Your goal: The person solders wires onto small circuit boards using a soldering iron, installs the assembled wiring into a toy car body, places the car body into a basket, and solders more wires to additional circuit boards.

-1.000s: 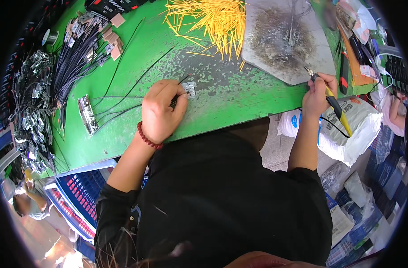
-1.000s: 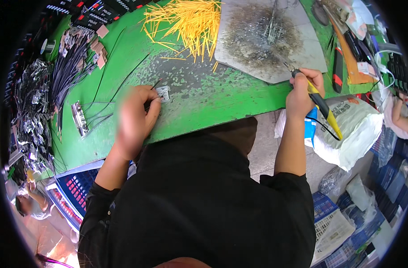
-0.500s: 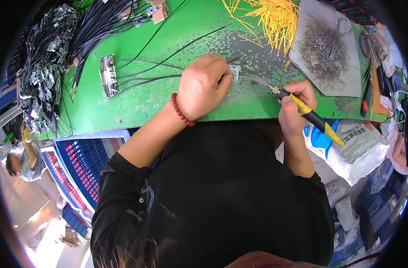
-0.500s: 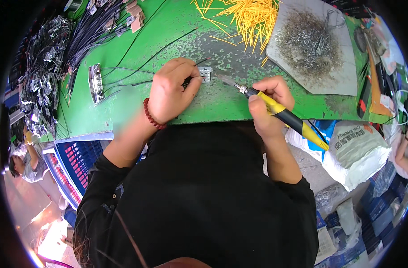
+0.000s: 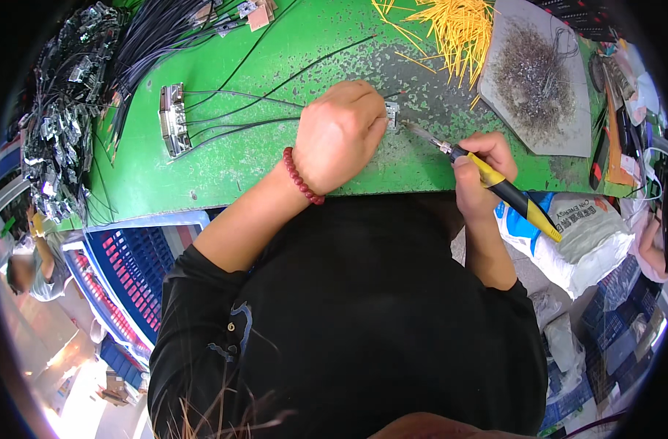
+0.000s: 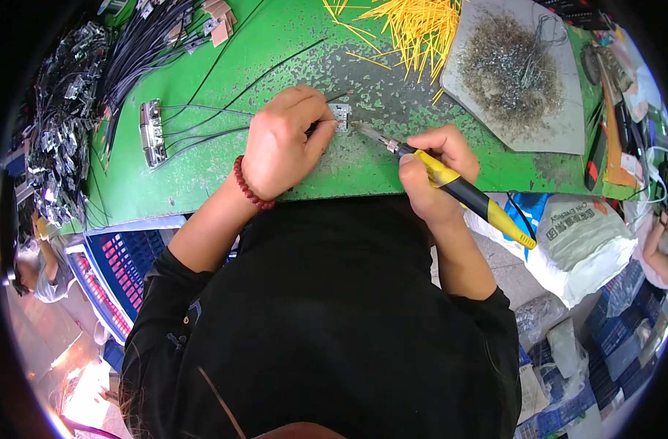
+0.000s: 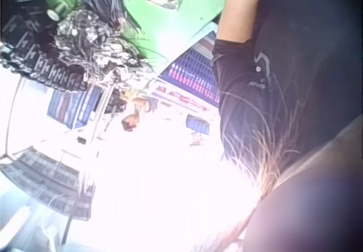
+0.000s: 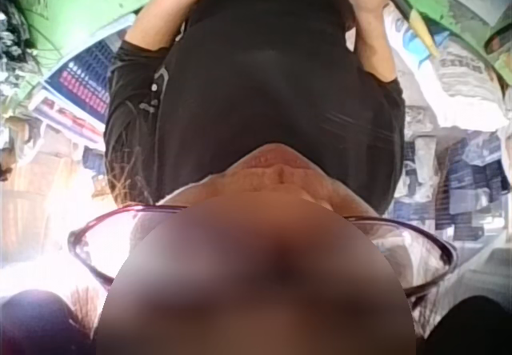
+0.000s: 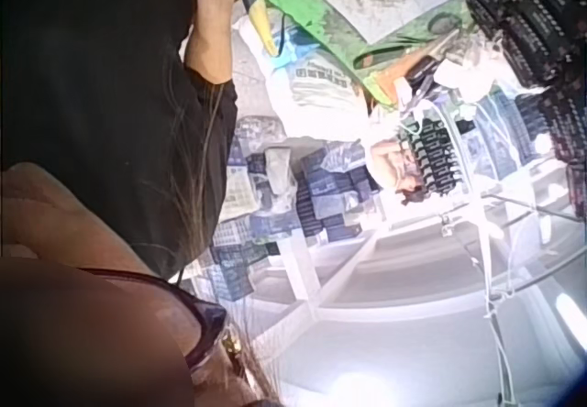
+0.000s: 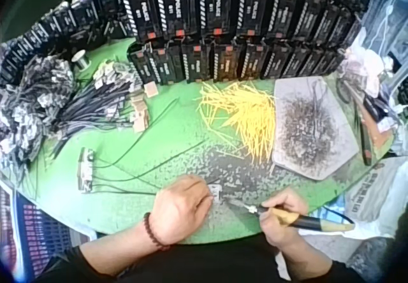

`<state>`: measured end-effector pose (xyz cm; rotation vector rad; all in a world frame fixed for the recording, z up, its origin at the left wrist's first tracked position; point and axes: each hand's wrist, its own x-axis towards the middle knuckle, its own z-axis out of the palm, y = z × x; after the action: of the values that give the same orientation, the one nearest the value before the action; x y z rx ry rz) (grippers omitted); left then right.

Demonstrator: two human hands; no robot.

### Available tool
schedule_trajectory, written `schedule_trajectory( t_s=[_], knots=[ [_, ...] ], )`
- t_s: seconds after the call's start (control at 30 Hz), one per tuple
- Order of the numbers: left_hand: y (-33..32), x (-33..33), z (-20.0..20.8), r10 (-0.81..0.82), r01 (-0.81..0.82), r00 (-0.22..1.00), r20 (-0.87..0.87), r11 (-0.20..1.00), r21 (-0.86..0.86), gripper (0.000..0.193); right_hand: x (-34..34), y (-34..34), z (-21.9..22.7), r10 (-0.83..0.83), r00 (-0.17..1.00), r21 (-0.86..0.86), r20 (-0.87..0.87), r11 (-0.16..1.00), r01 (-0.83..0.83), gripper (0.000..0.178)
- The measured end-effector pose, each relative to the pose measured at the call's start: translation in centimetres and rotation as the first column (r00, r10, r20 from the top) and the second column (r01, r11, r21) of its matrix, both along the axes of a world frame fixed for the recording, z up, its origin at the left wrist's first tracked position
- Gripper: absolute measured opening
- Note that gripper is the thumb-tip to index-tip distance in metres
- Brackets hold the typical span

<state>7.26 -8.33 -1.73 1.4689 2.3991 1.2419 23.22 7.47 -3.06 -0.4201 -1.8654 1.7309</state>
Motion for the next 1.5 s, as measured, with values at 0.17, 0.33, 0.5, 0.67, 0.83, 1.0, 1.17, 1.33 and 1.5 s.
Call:
schedule_trajectory(
  t_s=[0.17,0.33,0.5,0.67,0.83,1.0,1.17,1.33,1.5],
  knots=[
    [0.0,0.0,0.0,0.000,0.000,1.000,-0.004,1.000,-0.001,0.008,-0.3,-0.1,0.4,0.027,0.999,0.001,0.029,1.000,-0.027,0.017],
    [0.0,0.0,0.1,0.008,-0.008,1.000,-0.003,1.000,-0.001,0.008,-0.3,-0.1,0.3,0.017,0.998,0.073,0.062,0.997,-0.021,0.015],
    [0.0,0.0,0.2,0.002,-0.002,1.000,-0.012,1.000,-0.001,0.008,-0.1,-0.1,0.0,-0.010,1.000,-0.058,0.004,0.998,0.010,0.014],
    [0.1,0.0,0.3,-0.004,0.004,1.000,-0.014,1.000,-0.005,0.008,-0.2,0.0,0.1,0.006,1.000,-0.028,0.004,1.000,-0.005,0.015],
    [0.2,-0.3,0.7,-0.020,0.020,1.000,0.003,0.996,-0.082,0.007,-0.4,-0.1,0.3,0.009,1.000,-0.023,0.013,1.000,-0.008,0.015],
    [0.3,-0.3,0.9,-0.018,0.019,1.000,0.009,0.992,-0.127,0.006,-0.7,-0.2,0.7,0.000,0.999,0.035,0.040,0.999,-0.001,0.015],
    [0.4,-0.3,0.9,-0.015,0.014,1.000,-0.003,0.989,-0.147,0.006,-0.5,-0.4,0.6,-0.004,0.998,0.019,0.062,1.000,0.003,0.015],
    [0.4,-0.3,1.0,-0.018,0.016,1.000,-0.011,0.987,-0.157,0.006,-0.2,0.0,-0.4,-0.032,0.997,-0.071,-0.072,0.997,0.027,0.015],
    [0.5,-0.4,1.1,-0.019,0.017,1.000,-0.011,0.987,-0.162,0.007,-0.2,-0.3,-0.3,-0.099,0.989,-0.071,-0.110,0.993,0.091,0.023]
  ],
)
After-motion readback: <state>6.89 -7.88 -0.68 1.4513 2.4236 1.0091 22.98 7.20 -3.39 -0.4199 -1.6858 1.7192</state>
